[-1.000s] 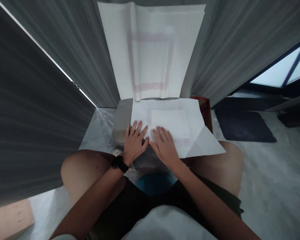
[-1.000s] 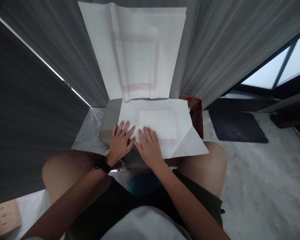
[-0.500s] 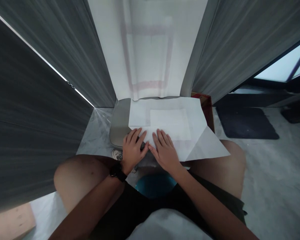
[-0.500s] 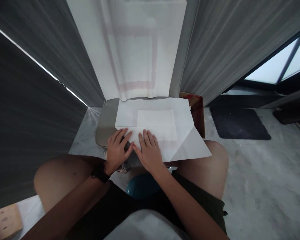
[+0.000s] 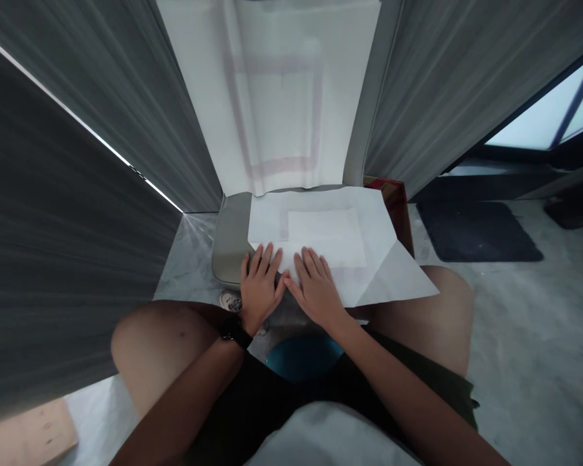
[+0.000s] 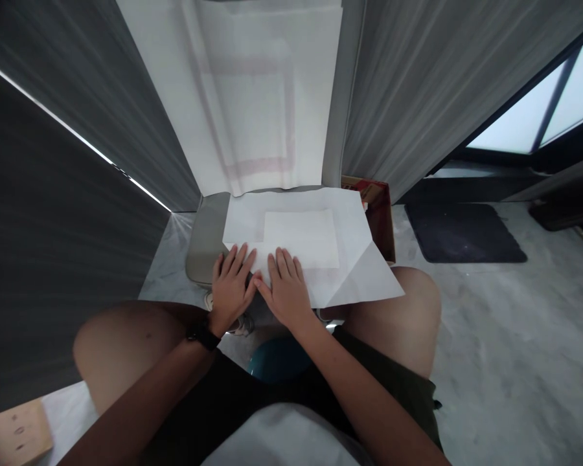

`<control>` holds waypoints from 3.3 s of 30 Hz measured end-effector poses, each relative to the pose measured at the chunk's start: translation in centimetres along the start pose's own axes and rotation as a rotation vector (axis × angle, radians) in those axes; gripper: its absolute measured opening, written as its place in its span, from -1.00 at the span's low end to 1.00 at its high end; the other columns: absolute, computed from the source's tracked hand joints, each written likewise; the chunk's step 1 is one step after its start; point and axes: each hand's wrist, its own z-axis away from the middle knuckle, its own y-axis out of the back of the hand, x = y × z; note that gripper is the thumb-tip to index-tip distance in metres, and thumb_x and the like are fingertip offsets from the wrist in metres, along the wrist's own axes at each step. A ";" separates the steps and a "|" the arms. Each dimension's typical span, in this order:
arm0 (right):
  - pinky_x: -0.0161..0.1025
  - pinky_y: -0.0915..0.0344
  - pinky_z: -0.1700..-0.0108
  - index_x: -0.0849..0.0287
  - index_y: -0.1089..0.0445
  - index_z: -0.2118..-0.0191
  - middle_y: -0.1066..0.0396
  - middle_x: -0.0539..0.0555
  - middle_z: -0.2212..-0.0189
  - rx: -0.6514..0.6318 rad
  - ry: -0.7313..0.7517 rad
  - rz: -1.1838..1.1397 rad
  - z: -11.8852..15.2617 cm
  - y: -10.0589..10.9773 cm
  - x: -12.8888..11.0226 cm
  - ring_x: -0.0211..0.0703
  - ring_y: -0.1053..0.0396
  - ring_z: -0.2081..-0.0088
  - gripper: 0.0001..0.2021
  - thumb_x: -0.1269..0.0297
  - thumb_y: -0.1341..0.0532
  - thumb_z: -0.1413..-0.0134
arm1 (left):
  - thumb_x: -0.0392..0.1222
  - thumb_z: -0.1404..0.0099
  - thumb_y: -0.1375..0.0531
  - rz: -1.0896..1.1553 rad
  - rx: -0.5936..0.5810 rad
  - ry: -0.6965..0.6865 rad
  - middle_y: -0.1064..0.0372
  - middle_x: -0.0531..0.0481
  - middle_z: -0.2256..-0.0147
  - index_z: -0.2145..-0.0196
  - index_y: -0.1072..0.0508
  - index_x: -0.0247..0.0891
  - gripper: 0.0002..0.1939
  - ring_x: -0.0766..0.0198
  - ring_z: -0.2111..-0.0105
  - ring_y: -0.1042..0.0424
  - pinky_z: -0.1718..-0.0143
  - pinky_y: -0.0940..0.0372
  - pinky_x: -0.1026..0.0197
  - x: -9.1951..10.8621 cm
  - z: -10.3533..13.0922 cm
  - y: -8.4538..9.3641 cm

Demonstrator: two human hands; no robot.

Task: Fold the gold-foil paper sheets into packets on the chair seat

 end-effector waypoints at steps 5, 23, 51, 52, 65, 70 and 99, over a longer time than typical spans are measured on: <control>0.32 -0.02 -0.50 0.30 -0.13 -0.50 -0.10 0.40 -0.48 0.011 0.006 -0.012 0.2 -0.3 0.0 0.24 -0.03 -0.52 -0.30 -0.12 0.06 -0.52 | -0.03 -0.58 -0.04 -0.014 -0.004 0.005 -0.18 -0.17 -0.43 -0.45 -0.27 -0.16 -0.44 -0.13 -0.46 -0.11 -0.44 0.07 -0.31 0.3 -0.2 0.0; 0.17 -0.25 -0.45 0.24 -0.30 -0.42 -0.31 0.24 -0.39 0.015 0.130 -0.126 -1.2 1.6 3.7 0.06 -0.17 -0.47 -0.47 0.13 0.05 -0.56 | -0.03 -0.57 -0.07 0.009 -0.033 0.013 -0.16 -0.15 -0.45 -0.45 -0.25 -0.09 -0.44 -0.17 -0.45 -0.12 -0.45 0.19 -0.34 0.9 -0.9 0.5; 0.21 -0.26 -0.43 0.37 -0.29 -0.42 -0.25 0.35 -0.42 -0.047 0.110 -0.099 -1.4 2.0 3.6 0.22 -0.18 -0.46 -0.40 0.05 -0.05 -0.50 | 0.10 -0.61 0.03 -0.146 -0.159 0.039 -0.08 -0.08 -0.48 -0.43 -0.30 -0.11 -0.44 -0.07 -0.48 -0.06 -0.51 0.35 -0.33 1.0 -1.3 0.9; 0.21 -0.24 -0.44 0.32 -0.27 -0.44 -0.22 0.33 -0.44 -0.057 0.111 -0.086 -1.3 2.0 3.5 0.20 -0.15 -0.47 -0.41 0.06 -0.04 -0.50 | 0.11 -0.61 0.03 -0.144 -0.168 0.039 -0.06 -0.09 -0.48 -0.44 -0.29 -0.10 -0.43 -0.08 -0.48 -0.05 -0.51 0.34 -0.34 0.9 -1.3 1.0; 0.18 -0.09 -0.52 0.14 -0.21 -0.48 -0.10 0.21 -0.50 -0.103 0.118 -0.069 -0.9 1.6 3.6 0.13 0.01 -0.53 -0.45 0.07 -0.01 -0.54 | -0.03 -0.64 0.17 -0.141 -0.140 0.144 -0.08 -0.24 -0.47 -0.52 -0.07 -0.29 -0.38 -0.04 -0.47 -0.09 -0.50 0.27 -0.40 -1.0 -2.2 2.1; 0.23 -0.09 -0.51 0.11 -0.30 -0.44 -0.16 0.20 -0.48 -0.104 0.048 -0.245 -1.6 2.3 3.3 0.14 -0.04 -0.52 -0.44 -0.03 0.02 -0.53 | -0.03 -0.63 0.15 -0.144 -0.124 0.177 -0.08 -0.27 -0.46 -0.51 -0.09 -0.32 -0.38 -0.08 -0.48 -0.08 -0.49 0.25 -0.42 -0.5 -2.2 1.9; -0.34 -0.30 0.49 0.11 -0.49 0.23 -0.46 -0.05 0.46 0.309 -1.325 -1.608 2.3 0.4 -6.9 -0.23 -0.43 0.44 -0.60 0.05 -0.55 0.14 | 0.57 -0.24 -0.17 -0.157 -0.280 0.233 0.14 -0.52 -0.50 -0.51 -0.01 -0.56 0.28 -0.42 -0.49 0.12 -0.42 0.36 -0.57 0.3 -2.9 2.3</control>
